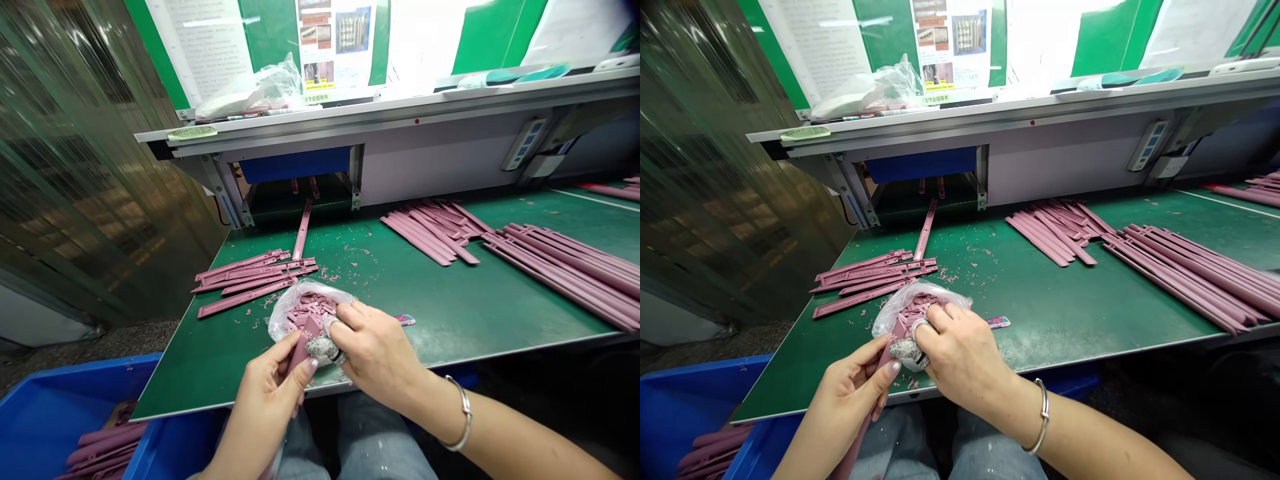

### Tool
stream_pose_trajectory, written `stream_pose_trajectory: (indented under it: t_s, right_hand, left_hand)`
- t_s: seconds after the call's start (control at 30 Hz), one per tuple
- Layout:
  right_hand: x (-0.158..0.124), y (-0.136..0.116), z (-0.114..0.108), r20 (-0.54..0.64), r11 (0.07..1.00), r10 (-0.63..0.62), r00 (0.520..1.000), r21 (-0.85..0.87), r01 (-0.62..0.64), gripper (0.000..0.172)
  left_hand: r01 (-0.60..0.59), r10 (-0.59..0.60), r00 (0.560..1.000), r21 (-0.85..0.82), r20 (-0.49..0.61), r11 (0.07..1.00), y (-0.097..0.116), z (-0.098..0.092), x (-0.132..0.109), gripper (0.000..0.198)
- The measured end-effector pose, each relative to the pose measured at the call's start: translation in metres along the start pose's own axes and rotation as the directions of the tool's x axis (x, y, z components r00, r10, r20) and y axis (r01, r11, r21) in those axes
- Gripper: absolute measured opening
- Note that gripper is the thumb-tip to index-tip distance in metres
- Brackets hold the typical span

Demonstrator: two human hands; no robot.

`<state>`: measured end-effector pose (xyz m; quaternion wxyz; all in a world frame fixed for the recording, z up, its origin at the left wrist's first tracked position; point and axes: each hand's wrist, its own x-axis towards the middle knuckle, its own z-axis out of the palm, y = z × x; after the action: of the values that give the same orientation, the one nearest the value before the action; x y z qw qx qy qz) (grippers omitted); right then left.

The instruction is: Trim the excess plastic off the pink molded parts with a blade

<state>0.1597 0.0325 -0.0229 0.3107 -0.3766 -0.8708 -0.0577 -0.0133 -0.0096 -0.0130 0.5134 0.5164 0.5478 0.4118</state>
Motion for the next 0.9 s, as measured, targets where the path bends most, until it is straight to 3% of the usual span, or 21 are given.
stream_pose_trajectory:
  t_s: [0.1, 0.17, 0.23, 0.3, 0.4, 0.5, 0.67, 0.83, 0.9]
  right_hand:
    - [0.001, 0.006, -0.002, 0.003, 0.969, 0.071, 0.997, 0.237, -0.07, 0.017]
    - [0.0, 0.014, -0.003, -0.085, 0.898, 0.166, 0.983, 0.424, -0.115, 0.019]
    - [-0.002, 0.024, -0.003, -0.161, 0.858, 0.232, 0.959, 0.499, -0.123, 0.022]
    - [-0.007, 0.032, -0.001, -0.115, 0.87, 0.237, 0.965, 0.466, -0.159, 0.022]
    - [-0.015, 0.031, 0.001, 0.087, 0.887, 0.191, 0.978, 0.41, -0.21, 0.023]
    - [-0.018, 0.022, -0.004, 0.143, 0.876, 0.137, 0.98, 0.444, -0.187, 0.038]
    - [-0.017, 0.008, -0.007, 0.073, 0.9, 0.126, 0.989, 0.411, -0.145, 0.049]
    - [-0.015, 0.012, 0.001, -0.177, 0.977, 0.178, 0.968, 0.146, -0.153, 0.042]
    - [-0.014, 0.019, 0.001, -0.208, 0.968, 0.235, 0.949, 0.136, -0.21, 0.039]
  left_hand:
    - [0.008, -0.008, 1.0, 0.0, 0.021, 1.0, 0.001, 0.001, 0.002, 0.057]
    - [0.001, -0.001, 0.999, 0.004, 0.034, 1.0, 0.003, 0.0, 0.002, 0.058]
    - [-0.008, 0.009, 0.999, -0.005, 0.035, 1.0, 0.004, -0.002, 0.002, 0.056]
    - [-0.019, 0.021, 0.999, -0.032, 0.043, 0.999, 0.005, -0.003, 0.001, 0.051]
    - [-0.029, 0.033, 0.998, -0.066, 0.057, 0.997, 0.004, -0.003, 0.001, 0.046]
    - [-0.026, 0.028, 0.999, -0.062, 0.026, 0.998, 0.002, -0.002, 0.003, 0.047]
    - [-0.013, 0.013, 1.0, -0.073, 0.001, 0.997, 0.002, 0.001, 0.004, 0.049]
    - [-0.009, 0.009, 1.0, -0.052, 0.002, 0.999, 0.001, 0.001, 0.001, 0.051]
    - [-0.009, 0.01, 1.0, -0.054, 0.011, 0.999, 0.0, 0.0, 0.0, 0.049]
